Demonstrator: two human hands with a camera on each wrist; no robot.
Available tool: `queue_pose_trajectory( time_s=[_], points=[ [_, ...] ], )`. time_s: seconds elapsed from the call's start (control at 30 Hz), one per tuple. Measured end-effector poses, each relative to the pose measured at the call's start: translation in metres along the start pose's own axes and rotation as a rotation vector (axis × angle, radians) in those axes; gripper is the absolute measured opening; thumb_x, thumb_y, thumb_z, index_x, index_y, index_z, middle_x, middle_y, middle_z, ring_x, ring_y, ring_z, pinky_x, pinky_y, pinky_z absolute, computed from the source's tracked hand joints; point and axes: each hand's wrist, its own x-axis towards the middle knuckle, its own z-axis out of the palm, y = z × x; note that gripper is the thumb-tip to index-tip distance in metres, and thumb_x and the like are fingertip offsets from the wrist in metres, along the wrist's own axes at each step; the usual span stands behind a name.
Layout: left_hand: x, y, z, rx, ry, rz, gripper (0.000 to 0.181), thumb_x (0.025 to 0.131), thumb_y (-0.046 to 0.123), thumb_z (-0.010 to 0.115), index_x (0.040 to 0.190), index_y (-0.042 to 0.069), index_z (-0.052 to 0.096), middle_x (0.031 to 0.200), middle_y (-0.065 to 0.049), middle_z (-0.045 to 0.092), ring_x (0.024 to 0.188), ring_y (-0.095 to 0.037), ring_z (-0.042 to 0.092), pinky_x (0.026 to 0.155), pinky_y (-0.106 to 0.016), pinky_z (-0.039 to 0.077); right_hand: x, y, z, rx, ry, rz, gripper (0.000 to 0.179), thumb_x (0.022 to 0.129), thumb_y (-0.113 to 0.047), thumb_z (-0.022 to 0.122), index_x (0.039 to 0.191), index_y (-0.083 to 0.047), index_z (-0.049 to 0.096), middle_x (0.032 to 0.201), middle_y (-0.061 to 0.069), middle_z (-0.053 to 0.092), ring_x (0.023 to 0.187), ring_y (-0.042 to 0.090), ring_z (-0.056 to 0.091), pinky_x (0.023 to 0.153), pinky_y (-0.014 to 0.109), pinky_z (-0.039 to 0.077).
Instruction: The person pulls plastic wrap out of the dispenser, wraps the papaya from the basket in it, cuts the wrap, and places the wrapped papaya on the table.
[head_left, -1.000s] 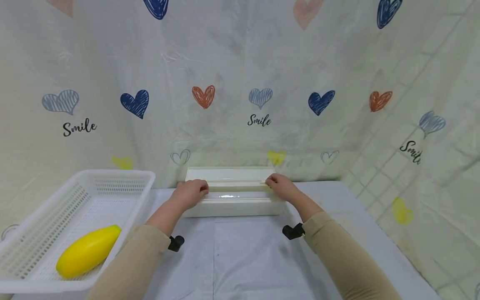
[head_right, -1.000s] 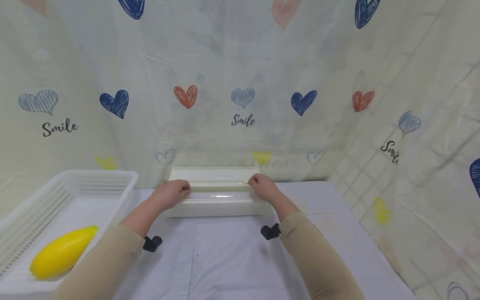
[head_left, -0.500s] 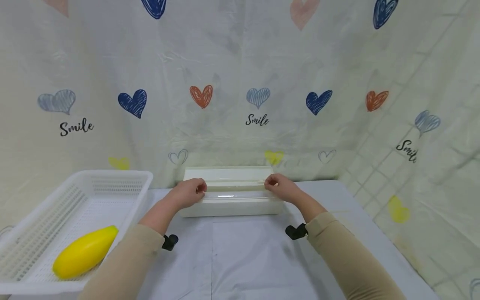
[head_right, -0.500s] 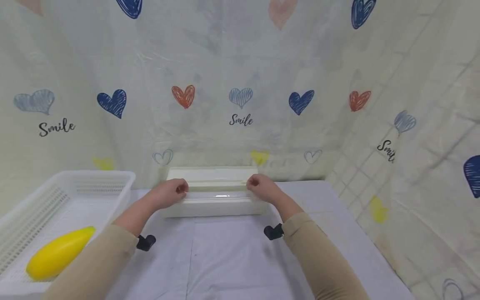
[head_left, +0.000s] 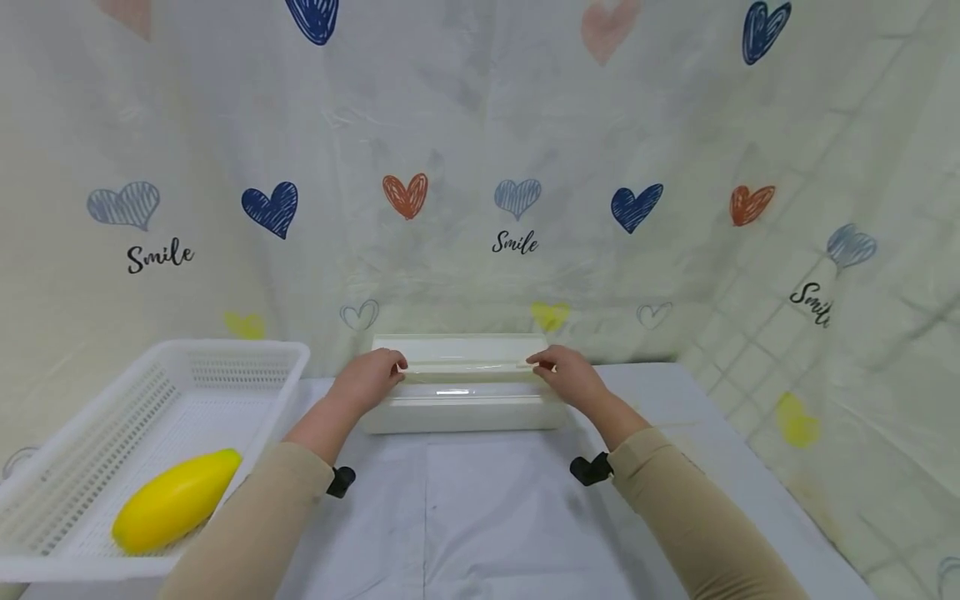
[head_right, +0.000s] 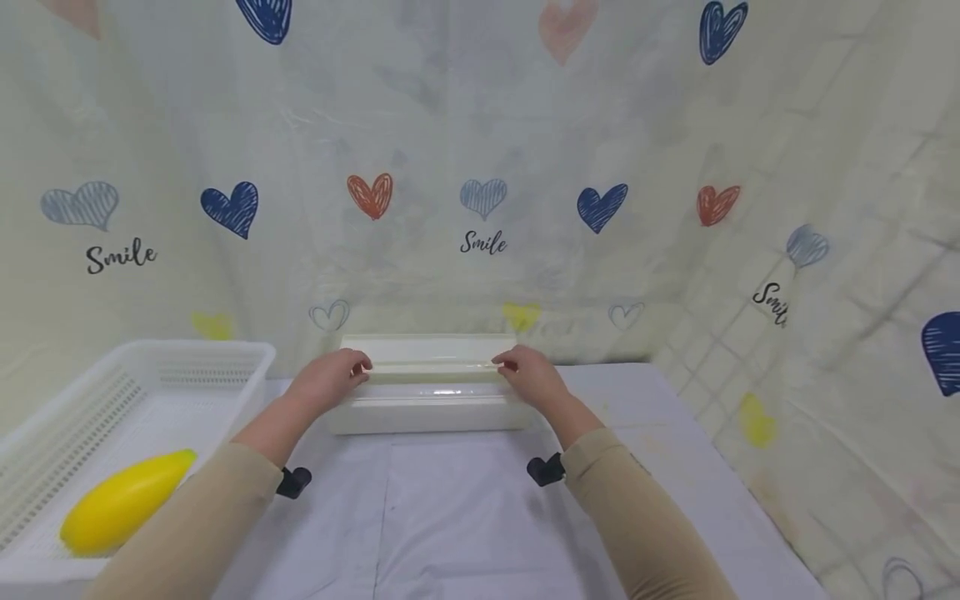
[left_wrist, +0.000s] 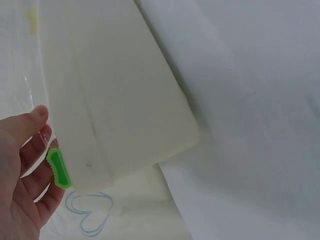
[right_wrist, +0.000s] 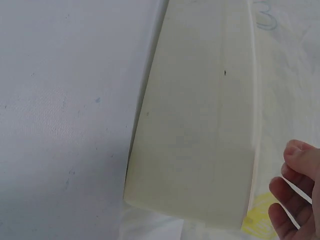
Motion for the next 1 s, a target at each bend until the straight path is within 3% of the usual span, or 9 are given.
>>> queue_pose_trajectory(
  time_s=[0.23,0.5,0.77,1.0],
  points=[
    [-0.003,0.001,-0.008,0.008,-0.053,0.008,0.009,0.096,0.019,0.066,0.1,0.013,0.071,0.093,0.001,0.068,0.086,-0.018,0.061,0.083,-0.038,0.052,-0.002,-0.003,-0.001,0.005,0.031,0.006,0.017,0.096,-0.013,0.065,0.11,-0.011,0.075,0.106,0.002,0.064,0.101,0.025,0.061,0.084,0.044,0.052],
    [-0.004,-0.002,-0.01,-0.041,-0.098,0.043,0.01,0.096,0.012,0.065,0.104,0.011,0.071,0.101,0.0,0.069,0.095,-0.02,0.062,0.088,-0.039,0.051,-0.004,-0.003,-0.005,0.009,0.018,0.036,0.019,0.099,-0.017,0.062,0.114,-0.013,0.074,0.115,0.005,0.068,0.108,0.029,0.062,0.085,0.045,0.052],
    [-0.006,-0.003,-0.011,-0.052,-0.026,0.072,0.012,0.097,0.011,0.063,0.105,0.012,0.072,0.103,0.001,0.071,0.098,-0.02,0.064,0.087,-0.038,0.052,-0.007,-0.005,-0.012,-0.001,0.016,0.041,0.024,0.1,-0.022,0.061,0.118,-0.013,0.073,0.117,0.005,0.07,0.112,0.029,0.062,0.09,0.047,0.051],
    [-0.009,-0.001,-0.019,-0.105,0.016,0.036,0.02,0.097,0.009,0.063,0.114,0.01,0.073,0.111,-0.003,0.072,0.104,-0.024,0.065,0.09,-0.041,0.052,-0.004,-0.004,-0.017,-0.005,0.009,0.014,0.024,0.101,-0.022,0.059,0.119,-0.014,0.073,0.117,0.004,0.07,0.109,0.027,0.063,0.086,0.045,0.053]
  ],
)
